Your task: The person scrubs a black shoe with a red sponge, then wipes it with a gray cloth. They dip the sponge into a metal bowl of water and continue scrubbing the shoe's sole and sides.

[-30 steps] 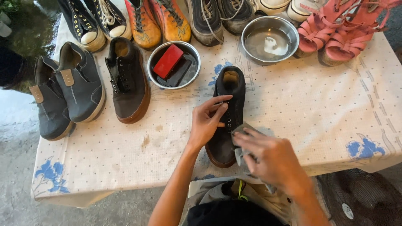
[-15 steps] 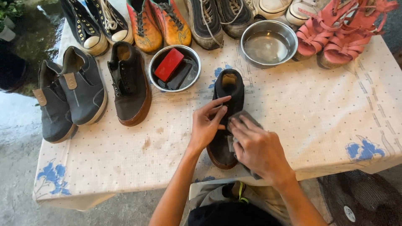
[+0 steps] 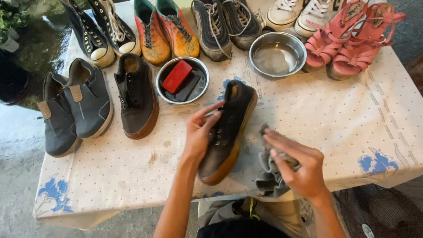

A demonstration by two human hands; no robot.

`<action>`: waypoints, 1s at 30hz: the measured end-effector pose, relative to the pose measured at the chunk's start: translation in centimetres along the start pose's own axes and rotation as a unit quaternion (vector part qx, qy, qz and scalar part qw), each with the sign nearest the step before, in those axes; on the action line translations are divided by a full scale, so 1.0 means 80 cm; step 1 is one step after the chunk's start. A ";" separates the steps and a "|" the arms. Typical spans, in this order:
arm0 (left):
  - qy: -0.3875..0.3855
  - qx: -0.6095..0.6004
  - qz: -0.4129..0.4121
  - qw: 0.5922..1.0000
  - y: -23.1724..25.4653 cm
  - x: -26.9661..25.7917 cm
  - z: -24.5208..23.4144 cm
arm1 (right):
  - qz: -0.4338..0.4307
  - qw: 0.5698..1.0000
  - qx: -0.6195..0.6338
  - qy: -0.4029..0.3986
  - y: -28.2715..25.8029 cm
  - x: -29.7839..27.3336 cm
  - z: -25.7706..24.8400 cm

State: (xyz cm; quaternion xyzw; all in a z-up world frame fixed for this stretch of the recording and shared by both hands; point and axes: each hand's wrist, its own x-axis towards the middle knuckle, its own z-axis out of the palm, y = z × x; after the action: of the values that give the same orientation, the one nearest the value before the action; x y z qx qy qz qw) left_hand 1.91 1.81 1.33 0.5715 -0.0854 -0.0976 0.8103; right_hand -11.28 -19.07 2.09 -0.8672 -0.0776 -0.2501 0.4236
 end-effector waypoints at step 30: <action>-0.100 0.473 0.096 0.870 0.086 0.021 0.009 | 0.043 0.993 -0.065 0.088 -0.012 0.028 0.010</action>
State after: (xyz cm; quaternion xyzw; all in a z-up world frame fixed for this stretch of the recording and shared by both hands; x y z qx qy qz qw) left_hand 3.78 2.98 8.09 0.8627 -0.2557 -0.0241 0.4356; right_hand -9.36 -18.03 3.48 -0.8702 0.0143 -0.3113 0.3817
